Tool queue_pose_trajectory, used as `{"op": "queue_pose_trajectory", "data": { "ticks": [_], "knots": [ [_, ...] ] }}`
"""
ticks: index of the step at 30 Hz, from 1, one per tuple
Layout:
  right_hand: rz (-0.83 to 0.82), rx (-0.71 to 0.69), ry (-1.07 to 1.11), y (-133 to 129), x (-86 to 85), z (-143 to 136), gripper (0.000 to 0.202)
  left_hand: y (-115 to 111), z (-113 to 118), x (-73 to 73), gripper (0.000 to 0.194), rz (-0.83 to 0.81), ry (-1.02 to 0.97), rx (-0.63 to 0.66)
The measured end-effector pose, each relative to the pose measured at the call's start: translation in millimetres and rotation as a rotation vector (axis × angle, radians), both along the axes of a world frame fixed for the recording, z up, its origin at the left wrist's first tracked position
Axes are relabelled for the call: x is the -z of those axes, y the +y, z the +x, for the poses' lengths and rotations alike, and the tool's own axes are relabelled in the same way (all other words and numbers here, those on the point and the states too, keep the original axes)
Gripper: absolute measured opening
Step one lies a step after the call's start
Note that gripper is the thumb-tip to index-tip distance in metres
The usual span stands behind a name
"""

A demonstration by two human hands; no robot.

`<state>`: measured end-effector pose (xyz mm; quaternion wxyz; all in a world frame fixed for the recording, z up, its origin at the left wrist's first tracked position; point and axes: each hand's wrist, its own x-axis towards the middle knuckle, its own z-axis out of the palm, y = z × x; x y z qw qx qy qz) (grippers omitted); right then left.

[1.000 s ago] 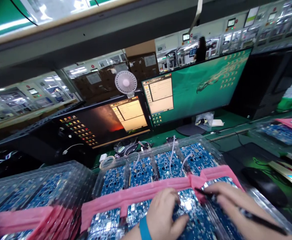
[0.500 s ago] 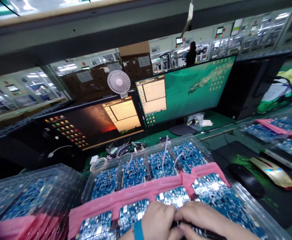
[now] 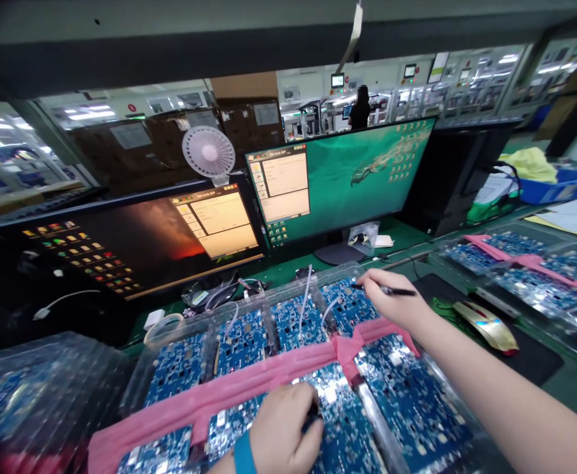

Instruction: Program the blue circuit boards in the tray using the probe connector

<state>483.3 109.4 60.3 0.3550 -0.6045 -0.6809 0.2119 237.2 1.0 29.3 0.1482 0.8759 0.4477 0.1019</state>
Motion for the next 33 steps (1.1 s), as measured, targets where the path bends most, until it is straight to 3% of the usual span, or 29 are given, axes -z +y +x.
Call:
{"op": "queue_pose_trajectory", "data": {
  "ticks": [3,7,18,22,28,33],
  "knots": [
    [-0.013,0.079,-0.02,40.4,24.6,2.1,0.025,2.6,-0.1,-2.4,0.008,-0.026,-0.001,-0.005],
    [-0.062,0.048,-0.026,56.5,49.2,3.6,0.027,5.8,-0.2,-1.0,0.012,-0.081,0.008,-0.024],
    [-0.148,0.024,-0.057,59.3,59.9,7.4,0.023,7.4,0.3,-0.1,0.013,-0.151,0.036,-0.033],
    [-0.162,0.009,0.025,55.6,51.0,2.3,0.026,8.0,0.4,1.1,0.014,-0.133,0.047,-0.017],
    [-0.107,0.08,0.218,39.3,14.6,-13.1,0.038,8.5,0.8,-3.3,0.014,-0.095,0.046,0.034],
    [-0.161,-0.111,0.408,17.0,-14.4,-68.3,0.033,8.5,-1.1,-6.4,0.017,-0.024,0.033,0.144]
  ]
}}
